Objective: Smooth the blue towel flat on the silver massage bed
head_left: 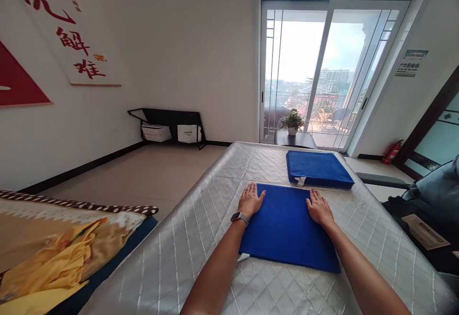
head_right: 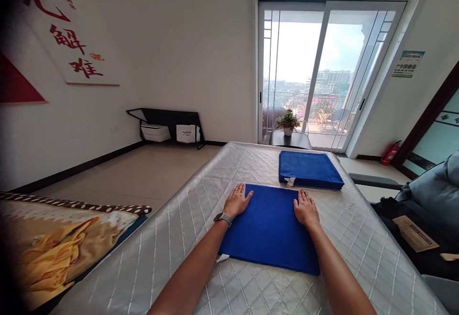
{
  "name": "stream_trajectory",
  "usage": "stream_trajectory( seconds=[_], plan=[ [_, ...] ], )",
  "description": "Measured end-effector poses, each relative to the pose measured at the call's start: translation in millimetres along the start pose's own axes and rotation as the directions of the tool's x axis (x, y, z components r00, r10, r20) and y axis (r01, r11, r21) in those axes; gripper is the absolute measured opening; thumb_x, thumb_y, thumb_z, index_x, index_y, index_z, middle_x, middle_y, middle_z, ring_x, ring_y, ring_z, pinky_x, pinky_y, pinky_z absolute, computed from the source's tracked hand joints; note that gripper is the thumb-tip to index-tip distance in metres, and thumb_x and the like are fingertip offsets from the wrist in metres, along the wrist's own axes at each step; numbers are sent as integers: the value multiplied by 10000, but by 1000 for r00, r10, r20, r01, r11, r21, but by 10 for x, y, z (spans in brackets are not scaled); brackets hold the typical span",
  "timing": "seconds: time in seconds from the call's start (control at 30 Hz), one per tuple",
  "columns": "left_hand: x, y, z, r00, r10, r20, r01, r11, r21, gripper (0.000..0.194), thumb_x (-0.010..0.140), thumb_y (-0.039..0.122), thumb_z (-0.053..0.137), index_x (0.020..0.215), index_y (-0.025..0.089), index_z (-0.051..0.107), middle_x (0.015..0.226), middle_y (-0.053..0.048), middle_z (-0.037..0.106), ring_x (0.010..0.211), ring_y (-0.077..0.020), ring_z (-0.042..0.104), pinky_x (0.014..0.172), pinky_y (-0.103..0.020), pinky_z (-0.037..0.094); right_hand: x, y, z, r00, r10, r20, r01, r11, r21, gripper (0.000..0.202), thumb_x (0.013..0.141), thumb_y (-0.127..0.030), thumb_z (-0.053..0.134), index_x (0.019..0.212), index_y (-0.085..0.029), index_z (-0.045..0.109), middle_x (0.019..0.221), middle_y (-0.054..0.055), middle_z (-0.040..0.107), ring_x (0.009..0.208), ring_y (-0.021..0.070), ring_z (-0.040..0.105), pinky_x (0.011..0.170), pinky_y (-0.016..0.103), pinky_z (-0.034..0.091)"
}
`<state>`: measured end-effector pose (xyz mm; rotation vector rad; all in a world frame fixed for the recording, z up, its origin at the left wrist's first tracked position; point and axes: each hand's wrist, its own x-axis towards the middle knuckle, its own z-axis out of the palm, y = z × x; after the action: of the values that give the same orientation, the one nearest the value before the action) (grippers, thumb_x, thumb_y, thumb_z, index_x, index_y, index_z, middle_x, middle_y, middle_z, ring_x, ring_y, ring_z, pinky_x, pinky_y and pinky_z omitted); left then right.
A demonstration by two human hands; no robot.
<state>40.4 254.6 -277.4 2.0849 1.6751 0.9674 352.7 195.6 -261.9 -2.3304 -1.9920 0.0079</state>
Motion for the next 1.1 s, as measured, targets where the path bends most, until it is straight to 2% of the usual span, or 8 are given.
stream_trajectory(
  seconds=[0.07, 0.17, 0.3, 0.47, 0.57, 0.7, 0.83, 1.1],
  plan=[
    [-6, 4, 3, 1000, -1, -10, 1, 1000, 3, 833, 911, 691, 349, 1462, 68, 402, 1555, -235, 341, 1481, -330, 237, 1214, -431, 77, -13, -16, -12, 1000, 1, 0, -1, 1000, -7, 666, 1001, -441, 171, 1577, -108, 154, 1640, 60, 164, 1508, 188, 125, 1207, 358, 104],
    [-10, 7, -1, 1000, 1, -19, 0, 998, 64, 793, 925, 676, 326, 1472, 107, 399, 1557, -198, 359, 1478, -309, 256, 1212, -422, 107, -35, -40, -28, 1000, 4, -6, -5, 1000, -18, 661, 1001, -430, 172, 1575, -103, 163, 1637, 66, 175, 1506, 188, 135, 1206, 357, 111],
    [-7, 19, -12, 999, -24, 41, 14, 971, 238, 780, 961, 626, 248, 1498, 69, 347, 1569, -190, 341, 1488, -285, 231, 1211, -414, 123, -63, -79, -54, 1000, 10, -14, -10, 999, -36, 652, 999, -410, 180, 1571, -97, 180, 1632, 77, 192, 1505, 191, 143, 1206, 369, 112],
    [-13, 67, -30, 996, -56, 73, 29, 944, 328, 788, 972, 616, 191, 1516, 61, 317, 1589, -170, 306, 1495, -265, 211, 1214, -403, 117, -126, -155, -137, 998, 28, -53, -31, 998, -55, 641, 990, -370, 200, 1561, -79, 219, 1627, 98, 203, 1510, 224, 117, 1215, 439, 40],
    [-20, 93, -42, 995, -60, 79, 26, 928, 373, 787, 974, 616, 173, 1514, 66, 327, 1590, -164, 305, 1491, -259, 226, 1211, -396, 130, -226, -173, -168, 997, 20, -80, -25, 998, -54, 634, 988, -349, 203, 1559, -74, 225, 1624, 103, 208, 1511, 223, 114, 1216, 443, 37],
    [-19, 100, -37, 995, -51, 80, 14, 913, 407, 795, 976, 624, 162, 1508, 59, 337, 1591, -170, 295, 1487, -259, 238, 1207, -403, 144, -443, -115, -99, 996, -25, -86, 24, 999, -22, 646, 999, -397, 182, 1561, -81, 219, 1626, 93, 205, 1510, 213, 125, 1217, 424, 85],
    [-15, 107, -11, 995, -42, 90, -1, 902, 432, 792, 982, 621, 143, 1515, 64, 325, 1590, -170, 295, 1488, -260, 233, 1203, -411, 156, -619, -44, 0, 999, -40, -31, 40, 999, 1, 672, 1003, -439, 194, 1560, -64, 209, 1629, 99, 187, 1511, 219, 116, 1218, 413, 89],
    [-16, 221, -34, 993, -45, 107, -15, 868, 496, 780, 996, 599, 177, 1496, 25, 349, 1568, -203, 325, 1473, -276, 273, 1191, -405, 210, -677, 8, -40, 999, -22, -45, 24, 998, 61, 680, 1004, -452, 193, 1555, -54, 220, 1623, 112, 200, 1508, 227, 132, 1216, 411, 88]
  ],
)
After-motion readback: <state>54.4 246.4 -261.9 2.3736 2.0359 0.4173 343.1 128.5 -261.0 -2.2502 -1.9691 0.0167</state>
